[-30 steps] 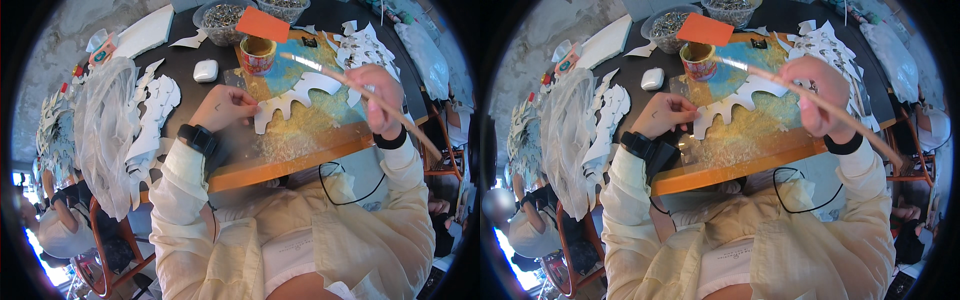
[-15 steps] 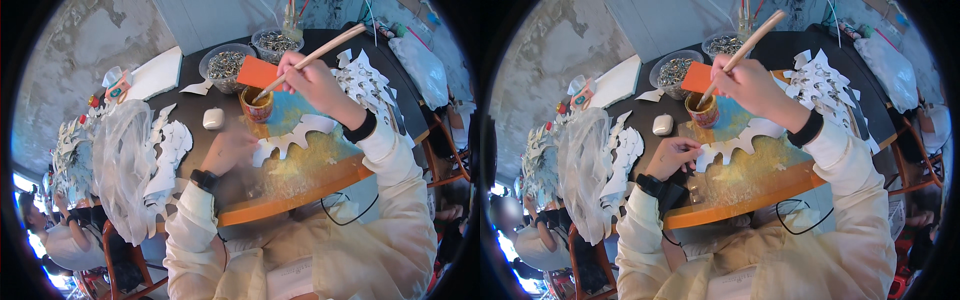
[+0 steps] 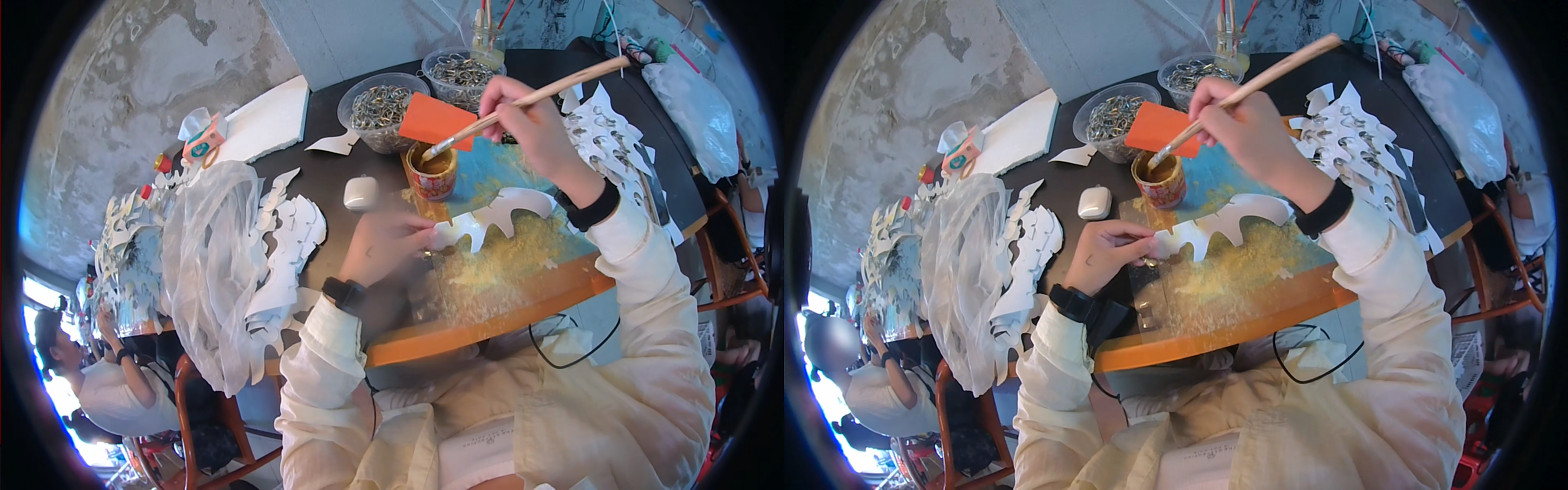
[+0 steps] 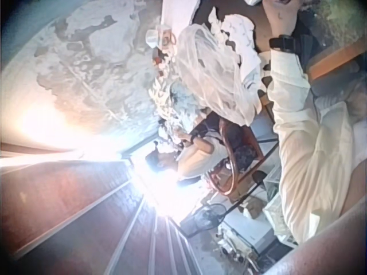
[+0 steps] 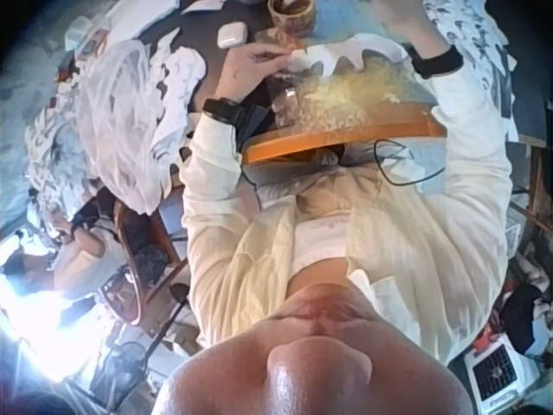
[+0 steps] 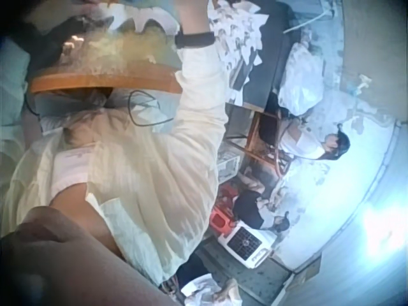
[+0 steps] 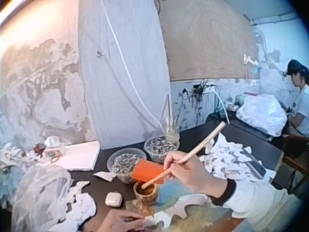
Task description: Apply glue to white shoe upper components and assemble small circular reinforcements.
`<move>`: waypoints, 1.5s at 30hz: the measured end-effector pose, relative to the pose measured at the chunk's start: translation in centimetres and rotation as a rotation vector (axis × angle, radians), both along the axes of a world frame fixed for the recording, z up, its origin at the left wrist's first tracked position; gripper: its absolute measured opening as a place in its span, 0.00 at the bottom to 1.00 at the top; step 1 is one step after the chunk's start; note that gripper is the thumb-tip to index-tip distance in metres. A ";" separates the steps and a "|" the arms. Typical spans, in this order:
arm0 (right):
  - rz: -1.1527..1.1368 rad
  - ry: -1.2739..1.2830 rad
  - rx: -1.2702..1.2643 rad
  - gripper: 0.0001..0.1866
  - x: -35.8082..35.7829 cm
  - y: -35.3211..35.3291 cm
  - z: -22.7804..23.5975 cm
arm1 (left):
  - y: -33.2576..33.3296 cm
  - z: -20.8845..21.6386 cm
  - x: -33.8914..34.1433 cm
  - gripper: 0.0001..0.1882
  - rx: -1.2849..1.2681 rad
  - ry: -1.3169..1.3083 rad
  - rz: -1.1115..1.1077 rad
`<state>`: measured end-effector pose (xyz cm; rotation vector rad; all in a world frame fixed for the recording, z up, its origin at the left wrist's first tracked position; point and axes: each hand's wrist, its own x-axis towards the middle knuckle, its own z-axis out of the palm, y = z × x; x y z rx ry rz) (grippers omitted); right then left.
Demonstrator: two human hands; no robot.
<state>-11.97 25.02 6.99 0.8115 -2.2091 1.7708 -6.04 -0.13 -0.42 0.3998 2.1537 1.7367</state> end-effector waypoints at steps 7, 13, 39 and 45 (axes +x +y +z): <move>-0.020 -0.047 -0.124 0.08 1.9 3.3 0.0 | 0.3 1.0 0.7 0.07 -0.161 0.716 0.027; -0.048 -0.166 -0.187 0.12 3.3 5.3 -0.7 | 0.4 2.0 1.3 0.09 -0.142 1.058 0.045; -0.176 0.354 0.007 0.16 19.3 2.9 -4.2 | 0.7 4.5 4.8 0.11 -0.348 1.637 -0.103; -0.090 0.294 -0.056 0.17 20.0 4.1 -4.4 | 0.9 4.4 5.1 0.11 -0.356 1.617 -0.102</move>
